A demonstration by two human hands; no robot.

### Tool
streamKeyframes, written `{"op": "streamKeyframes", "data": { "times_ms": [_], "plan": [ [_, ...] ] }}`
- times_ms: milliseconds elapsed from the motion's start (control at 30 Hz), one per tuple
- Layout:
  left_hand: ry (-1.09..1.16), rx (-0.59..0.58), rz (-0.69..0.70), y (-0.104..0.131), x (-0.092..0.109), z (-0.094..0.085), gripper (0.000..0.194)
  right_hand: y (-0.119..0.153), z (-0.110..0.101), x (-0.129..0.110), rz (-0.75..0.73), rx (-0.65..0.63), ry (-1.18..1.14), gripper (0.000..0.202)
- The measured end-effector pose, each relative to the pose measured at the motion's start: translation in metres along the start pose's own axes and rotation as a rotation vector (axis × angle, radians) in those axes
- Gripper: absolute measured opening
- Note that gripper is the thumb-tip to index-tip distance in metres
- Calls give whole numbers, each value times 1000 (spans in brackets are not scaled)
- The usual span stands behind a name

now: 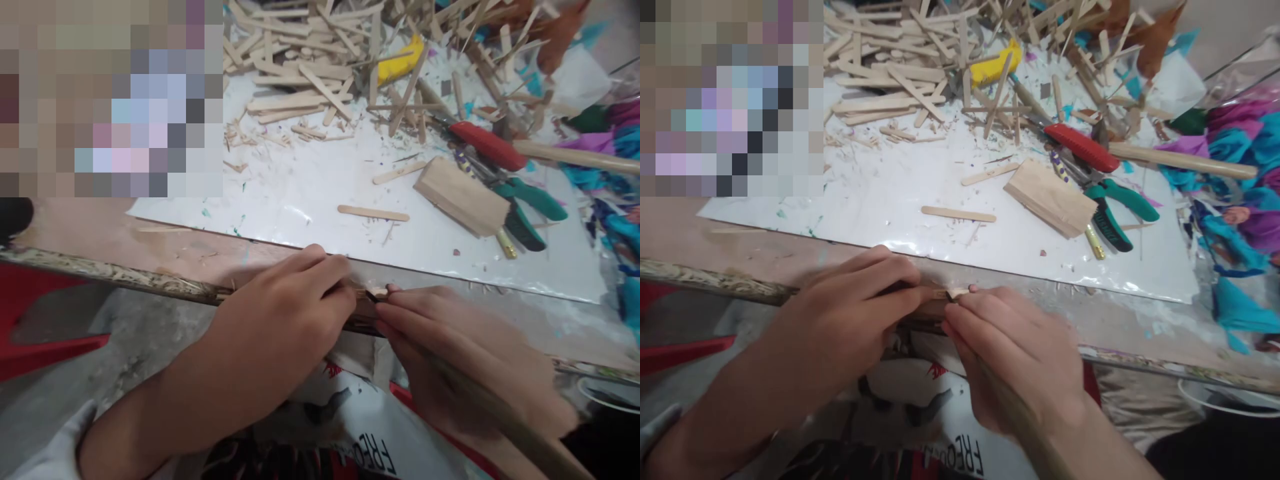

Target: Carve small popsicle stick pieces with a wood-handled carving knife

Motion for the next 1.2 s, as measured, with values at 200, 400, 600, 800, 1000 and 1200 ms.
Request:
{"op": "streamKeyframes", "data": {
  "times_ms": [200,400,600,800,1000,1200],
  "plan": [
    [24,-6,-55,2,-2,1,43,-2,-14,7,83,104,5,21],
    [11,-24,-29,4,-2,4,41,15,-20,1,308,269,-23,19],
    [-12,-4,-14,3,-2,3,36,10,-23,-8,403,202,-78,14],
    [-8,4,-9,4,-1,3,37,23,-31,15,458,333,-101,31],
    [9,10,-5,5,-4,5,38,13,-30,19,565,359,-193,32],
    [-5,5,-11,5,-5,5,39,16,-23,15,778,377,-326,19]
  ]
}}
Point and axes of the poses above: each hand's wrist, its own y-axis away from the middle knuckle, its own z-axis out of the palm, x = y × z, the point moved 5 cm from there along -y, towards the middle knuckle, and after that the axes turned 1 degree about y, right-handed, at the moved point
